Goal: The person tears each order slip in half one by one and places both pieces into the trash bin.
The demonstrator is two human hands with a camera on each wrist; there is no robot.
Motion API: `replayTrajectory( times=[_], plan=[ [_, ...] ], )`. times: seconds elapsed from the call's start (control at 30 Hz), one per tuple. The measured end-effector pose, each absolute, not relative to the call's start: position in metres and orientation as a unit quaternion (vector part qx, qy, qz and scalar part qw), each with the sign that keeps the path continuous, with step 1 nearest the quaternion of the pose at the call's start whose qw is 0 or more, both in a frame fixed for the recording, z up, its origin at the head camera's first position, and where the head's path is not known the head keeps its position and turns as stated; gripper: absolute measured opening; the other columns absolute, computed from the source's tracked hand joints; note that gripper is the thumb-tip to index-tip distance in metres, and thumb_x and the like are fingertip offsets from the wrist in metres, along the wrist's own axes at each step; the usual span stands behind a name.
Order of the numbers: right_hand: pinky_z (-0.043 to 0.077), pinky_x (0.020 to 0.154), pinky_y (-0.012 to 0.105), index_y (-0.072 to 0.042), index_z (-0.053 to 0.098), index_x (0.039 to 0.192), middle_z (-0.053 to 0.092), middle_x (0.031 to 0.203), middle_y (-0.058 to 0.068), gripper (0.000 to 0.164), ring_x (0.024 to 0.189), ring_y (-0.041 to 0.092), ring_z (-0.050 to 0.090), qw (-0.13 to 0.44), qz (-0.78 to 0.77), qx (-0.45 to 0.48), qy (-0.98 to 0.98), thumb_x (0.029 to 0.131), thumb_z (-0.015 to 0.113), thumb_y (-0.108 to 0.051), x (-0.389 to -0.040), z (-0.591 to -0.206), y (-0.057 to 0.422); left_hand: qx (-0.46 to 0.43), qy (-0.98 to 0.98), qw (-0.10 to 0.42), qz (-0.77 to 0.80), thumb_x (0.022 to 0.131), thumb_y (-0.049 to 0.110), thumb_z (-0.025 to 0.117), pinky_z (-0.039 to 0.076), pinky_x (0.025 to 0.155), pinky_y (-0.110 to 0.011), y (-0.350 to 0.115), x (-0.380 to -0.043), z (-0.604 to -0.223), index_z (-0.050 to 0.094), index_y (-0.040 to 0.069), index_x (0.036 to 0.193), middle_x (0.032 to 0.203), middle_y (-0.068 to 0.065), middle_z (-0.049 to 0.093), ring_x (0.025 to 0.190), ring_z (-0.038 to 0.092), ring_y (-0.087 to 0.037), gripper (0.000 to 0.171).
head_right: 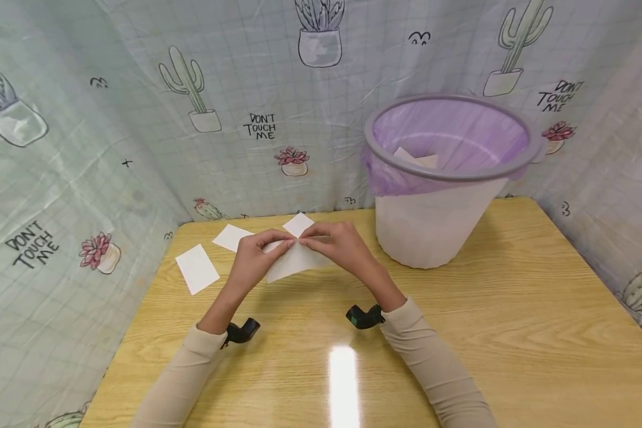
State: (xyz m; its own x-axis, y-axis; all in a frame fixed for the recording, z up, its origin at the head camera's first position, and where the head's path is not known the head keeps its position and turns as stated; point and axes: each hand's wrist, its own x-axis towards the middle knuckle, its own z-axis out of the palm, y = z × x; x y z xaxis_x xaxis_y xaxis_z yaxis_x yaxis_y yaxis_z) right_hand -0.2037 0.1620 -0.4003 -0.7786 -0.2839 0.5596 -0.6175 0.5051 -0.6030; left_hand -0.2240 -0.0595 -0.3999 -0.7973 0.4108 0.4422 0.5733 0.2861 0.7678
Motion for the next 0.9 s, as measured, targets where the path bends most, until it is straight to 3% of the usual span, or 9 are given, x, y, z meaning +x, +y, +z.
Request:
replayTrajectory(
  times=[0.23,0.37,0.9],
  plan=[
    [0.061,0.078,0.036,-0.01,0.08,0.1,0.079,0.097,0.002,0.01,0.091,0.018,0.075,0.182,0.449,0.264,-0.834,0.093,0.076,-0.015,-0.202,-0.394,0.165,-0.304,-0.79,0.084,-0.526,0.096,0.024,0.074,0.056,0.073,-0.024,-0.057,-0.223,-0.394,0.081,0.012,0.103,0.099,-0.002,0.078,0.094,0.073,-0.015,0.015],
    [0.061,0.082,0.035,-0.009,0.08,0.104,0.078,0.1,0.004,0.012,0.096,0.019,0.074,0.164,0.504,0.253,-0.809,0.094,0.075,-0.011,-0.201,-0.389,0.171,-0.311,-0.778,0.089,-0.539,0.096,0.024,0.074,0.056,0.074,-0.023,-0.05,-0.223,-0.386,0.081,0.012,0.104,0.101,-0.002,0.078,0.097,0.073,-0.015,0.016],
    [0.059,0.073,0.025,-0.009,0.081,0.098,0.079,0.09,0.002,0.011,0.081,0.015,0.076,0.282,0.445,0.268,-0.807,0.088,0.08,-0.007,-0.189,-0.367,0.187,-0.334,-0.746,0.106,-0.566,0.094,0.02,0.076,0.059,0.077,-0.027,-0.03,-0.217,-0.368,0.081,0.009,0.104,0.101,-0.003,0.078,0.094,0.074,-0.014,0.016]
  ],
)
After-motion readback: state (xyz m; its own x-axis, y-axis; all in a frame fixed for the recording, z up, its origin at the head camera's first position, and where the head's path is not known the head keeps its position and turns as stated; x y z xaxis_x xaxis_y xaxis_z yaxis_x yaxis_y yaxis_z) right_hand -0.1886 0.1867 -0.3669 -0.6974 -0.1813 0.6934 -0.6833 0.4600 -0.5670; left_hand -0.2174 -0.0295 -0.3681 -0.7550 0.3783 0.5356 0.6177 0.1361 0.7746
